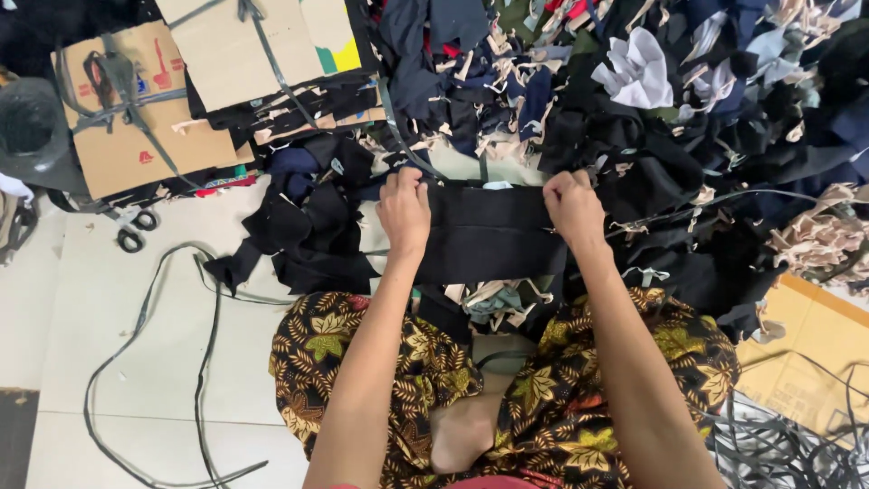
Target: Sorting through fabric scraps and wrapping a piece around a cardboard template
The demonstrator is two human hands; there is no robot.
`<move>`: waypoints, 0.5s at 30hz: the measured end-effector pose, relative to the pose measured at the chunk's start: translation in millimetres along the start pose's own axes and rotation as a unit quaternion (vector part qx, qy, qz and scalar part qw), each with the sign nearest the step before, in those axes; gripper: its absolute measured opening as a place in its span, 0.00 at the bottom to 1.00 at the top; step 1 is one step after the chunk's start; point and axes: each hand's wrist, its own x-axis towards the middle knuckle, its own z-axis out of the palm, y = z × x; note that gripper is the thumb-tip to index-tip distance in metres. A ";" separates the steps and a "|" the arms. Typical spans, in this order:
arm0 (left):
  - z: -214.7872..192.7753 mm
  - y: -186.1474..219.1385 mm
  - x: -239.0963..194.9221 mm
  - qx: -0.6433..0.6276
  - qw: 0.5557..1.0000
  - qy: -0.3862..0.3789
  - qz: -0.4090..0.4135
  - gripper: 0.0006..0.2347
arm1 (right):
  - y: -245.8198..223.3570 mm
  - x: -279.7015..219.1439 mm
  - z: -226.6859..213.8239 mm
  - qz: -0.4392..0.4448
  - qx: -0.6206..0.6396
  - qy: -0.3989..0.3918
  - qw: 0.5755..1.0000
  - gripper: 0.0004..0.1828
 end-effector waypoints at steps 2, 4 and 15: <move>-1.2 2.8 -0.6 -0.019 1.000 0.014 0.003 0.09 | -5.1 -2.0 -3.0 -0.023 0.017 -0.019 0.999 0.05; 1.4 4.6 4.3 -0.043 0.999 0.032 0.011 0.09 | -10.0 0.6 -6.7 -0.046 0.034 -0.030 0.998 0.08; -10.5 12.2 -0.5 -0.147 0.988 0.048 -0.011 0.06 | -6.3 4.7 -1.8 -0.112 0.012 -0.037 0.993 0.06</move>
